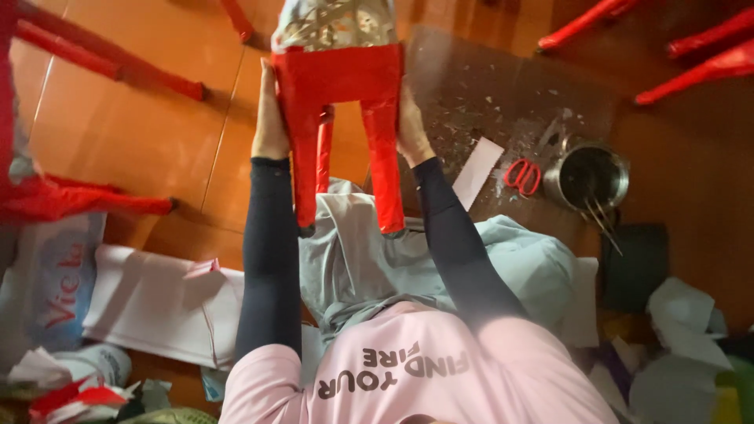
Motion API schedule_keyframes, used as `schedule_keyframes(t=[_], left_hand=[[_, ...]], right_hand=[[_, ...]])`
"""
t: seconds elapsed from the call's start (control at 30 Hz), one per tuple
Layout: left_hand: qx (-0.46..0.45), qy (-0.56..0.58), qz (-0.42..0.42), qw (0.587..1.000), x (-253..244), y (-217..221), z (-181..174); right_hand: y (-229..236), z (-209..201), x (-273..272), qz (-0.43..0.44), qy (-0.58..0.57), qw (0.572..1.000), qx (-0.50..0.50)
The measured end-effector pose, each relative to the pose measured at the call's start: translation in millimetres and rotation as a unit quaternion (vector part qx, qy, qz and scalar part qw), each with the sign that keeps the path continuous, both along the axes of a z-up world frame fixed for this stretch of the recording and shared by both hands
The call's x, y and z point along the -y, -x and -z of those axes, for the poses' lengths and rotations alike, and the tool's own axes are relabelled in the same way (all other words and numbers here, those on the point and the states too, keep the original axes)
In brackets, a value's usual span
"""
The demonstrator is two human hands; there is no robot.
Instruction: Assembling and decorating paper lanterns by gluing paper strips onto bamboo frames.
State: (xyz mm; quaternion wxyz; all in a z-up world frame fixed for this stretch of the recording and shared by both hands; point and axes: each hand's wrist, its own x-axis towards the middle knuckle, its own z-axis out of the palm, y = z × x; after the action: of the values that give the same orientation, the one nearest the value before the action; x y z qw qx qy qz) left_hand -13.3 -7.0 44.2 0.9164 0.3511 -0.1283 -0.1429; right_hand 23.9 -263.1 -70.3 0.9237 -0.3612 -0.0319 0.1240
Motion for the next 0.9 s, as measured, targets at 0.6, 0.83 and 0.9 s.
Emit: schedule_keyframes(t=[0.6, 0.83, 0.9], left_hand=[[0.258, -0.485, -0.327, 0.769, 30.1, 45.5, -42.0], [0.113, -0.345, -0.242, 0.900, -0.6, 31.5, -16.0], [0.081, -0.352, -0.197, 0.911, 6.2, 41.3, -32.3]], right_hand=[[50.6, -90.6, 15.0, 0.089, 0.034, 0.994, 0.061], [0.1, -31.3, -30.7, 0.038, 0.070, 0.989, 0.122], [3.1, -31.1, -28.7, 0.029, 0.067, 0.992, 0.103]])
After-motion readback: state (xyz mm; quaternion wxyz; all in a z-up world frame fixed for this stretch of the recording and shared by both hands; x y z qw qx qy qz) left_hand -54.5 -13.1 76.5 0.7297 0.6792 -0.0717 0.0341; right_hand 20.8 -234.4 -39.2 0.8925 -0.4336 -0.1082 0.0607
